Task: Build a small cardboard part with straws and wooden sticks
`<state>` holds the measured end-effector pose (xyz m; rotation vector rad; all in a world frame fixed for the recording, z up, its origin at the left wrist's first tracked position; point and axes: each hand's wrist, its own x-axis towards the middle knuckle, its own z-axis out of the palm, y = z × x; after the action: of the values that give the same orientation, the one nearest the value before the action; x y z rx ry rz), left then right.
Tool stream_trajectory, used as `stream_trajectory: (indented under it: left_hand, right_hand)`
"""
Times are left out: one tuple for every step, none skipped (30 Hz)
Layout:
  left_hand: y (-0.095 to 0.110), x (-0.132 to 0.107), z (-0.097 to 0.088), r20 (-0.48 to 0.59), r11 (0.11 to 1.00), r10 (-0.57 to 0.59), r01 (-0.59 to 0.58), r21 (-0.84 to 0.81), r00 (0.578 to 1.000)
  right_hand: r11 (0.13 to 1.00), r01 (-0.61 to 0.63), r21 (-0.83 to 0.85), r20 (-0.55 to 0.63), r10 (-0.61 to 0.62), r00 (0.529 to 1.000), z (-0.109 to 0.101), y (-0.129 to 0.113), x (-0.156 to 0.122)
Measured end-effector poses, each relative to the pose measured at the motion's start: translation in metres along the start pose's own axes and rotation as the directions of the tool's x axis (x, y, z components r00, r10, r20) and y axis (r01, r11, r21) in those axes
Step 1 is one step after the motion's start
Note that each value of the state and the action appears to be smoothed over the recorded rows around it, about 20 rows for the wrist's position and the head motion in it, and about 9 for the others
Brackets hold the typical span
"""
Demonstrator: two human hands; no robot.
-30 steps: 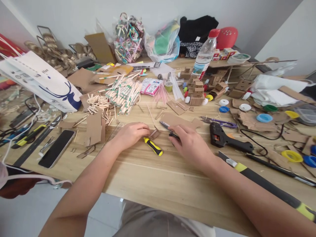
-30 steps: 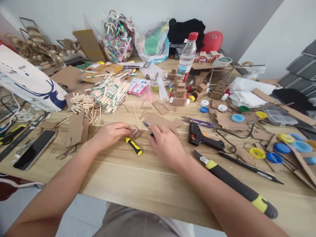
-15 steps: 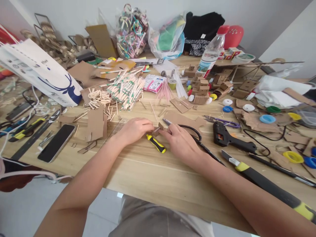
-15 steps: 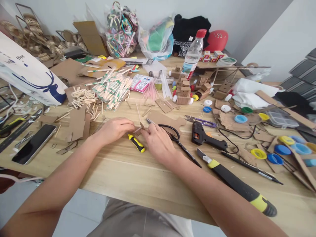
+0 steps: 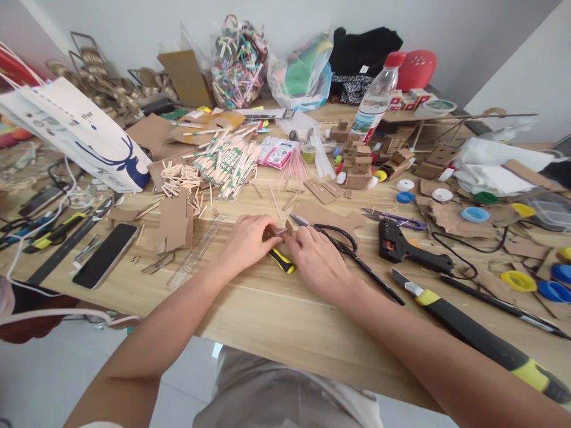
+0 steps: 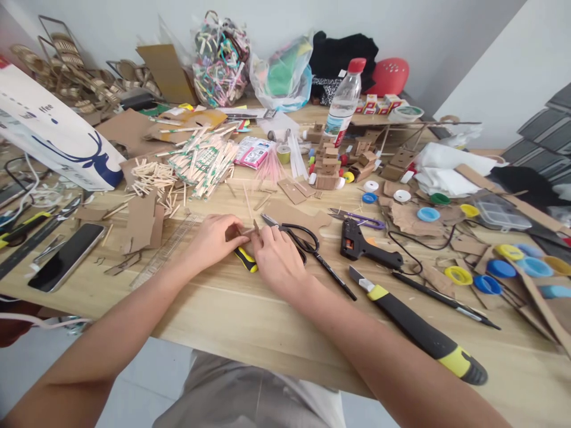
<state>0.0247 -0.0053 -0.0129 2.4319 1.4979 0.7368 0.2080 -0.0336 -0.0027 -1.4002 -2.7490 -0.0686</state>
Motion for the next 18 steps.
stream_trajectory:
  left_hand:
    - [-0.0004, 0.001, 0.0004, 0.008, 1.0, 0.008, -0.008, -0.003, 1.0]
    - [-0.0012, 0.0021, 0.0003, 0.013, 1.0, 0.016, -0.016, -0.008, 1.0]
    - [-0.0023, 0.0029, 0.0, 0.013, 1.0, 0.022, -0.022, -0.014, 1.0]
    - [-0.0035, 0.0036, -0.0004, 0.011, 1.0, 0.022, -0.022, -0.019, 1.0]
    - [-0.0047, 0.0041, -0.0008, 0.008, 1.0, 0.018, -0.018, -0.025, 1.0]
    - [-0.0058, 0.0043, -0.0011, 0.01, 0.999, 0.01, -0.01, -0.031, 1.0]
    - [-0.0068, 0.0044, -0.0013, 0.015, 0.999, 0.0, 0.0, -0.038, 1.0]
    - [-0.0076, 0.0044, -0.0014, 0.021, 0.999, -0.009, 0.01, -0.044, 1.0]
    - [-0.0082, 0.0045, -0.0015, 0.028, 0.999, -0.017, 0.019, -0.049, 0.999]
    - [-0.0087, 0.0047, -0.0015, 0.034, 0.998, -0.025, 0.026, -0.053, 0.999]
    - [-0.0089, 0.0049, -0.0015, 0.04, 0.998, -0.031, 0.033, -0.057, 0.999]
    - [-0.0089, 0.0052, -0.0015, 0.046, 0.997, -0.037, 0.04, -0.061, 0.998]
    - [-0.0087, 0.0055, -0.0017, 0.052, 0.997, -0.044, 0.047, -0.063, 0.998]
    - [-0.0085, 0.0057, -0.0018, 0.058, 0.996, -0.05, 0.054, -0.065, 0.997]
    - [-0.0083, 0.0057, -0.0019, 0.061, 0.996, -0.055, 0.059, -0.067, 0.997]
    - [-0.0083, 0.0055, -0.002, 0.06, 0.996, -0.057, 0.062, -0.069, 0.997]
    - [-0.0086, 0.0051, -0.0019, 0.056, 0.996, -0.055, 0.059, -0.074, 0.997]
    - [-0.0091, 0.0044, -0.0016, 0.049, 0.995, -0.048, 0.052, -0.082, 0.998]
  right_hand:
    - [1.0, 0.001, 0.003, -0.014, -0.001, 1.0, 0.0016, -0.0002, -0.001]
    - [1.0, 0.004, 0.005, -0.022, -0.004, 1.0, 0.0028, -0.0004, -0.0018]
    - [1.0, 0.009, 0.007, -0.025, -0.009, 1.0, 0.0036, -0.0007, -0.0024]
    - [1.0, 0.014, 0.006, -0.025, -0.013, 1.0, 0.0039, -0.0009, -0.0028]
    - [1.0, 0.016, 0.004, -0.019, -0.016, 1.0, 0.0039, -0.0012, -0.0028]
    - [1.0, 0.015, -0.002, -0.008, -0.015, 1.0, 0.0035, -0.0014, -0.0026]
    - [1.0, 0.011, -0.01, 0.006, -0.011, 1.0, 0.003, -0.0017, -0.0021]
    - [1.0, 0.008, -0.02, 0.021, -0.007, 1.0, 0.0025, -0.0019, -0.0014]
    - [1.0, 0.006, -0.028, 0.031, -0.005, 1.0, 0.002, -0.0023, -0.0007]
    - [0.999, 0.008, -0.035, 0.035, -0.006, 0.999, 0.0017, -0.0026, 0.0]
    - [0.999, 0.009, -0.04, 0.032, -0.007, 0.999, 0.0018, -0.0031, 0.0004]
    - [0.999, 0.009, -0.043, 0.022, -0.008, 1.0, 0.0023, -0.0034, 0.0005]
    - [0.999, 0.009, -0.042, 0.007, -0.009, 1.0, 0.0033, -0.0035, 0.0001]
    - [0.999, 0.011, -0.039, -0.011, -0.011, 1.0, 0.0046, -0.0032, -0.0008]
    - [0.999, 0.017, -0.031, -0.032, -0.018, 0.999, 0.0063, -0.0024, -0.0023]
    - [0.999, 0.033, -0.018, -0.058, -0.034, 0.998, 0.0081, -0.0008, -0.0042]
    - [0.998, 0.056, -0.003, -0.092, -0.056, 0.994, 0.0099, 0.0016, -0.0064]
    - [0.997, 0.081, 0.015, -0.134, -0.079, 0.988, 0.0115, 0.0047, -0.0085]
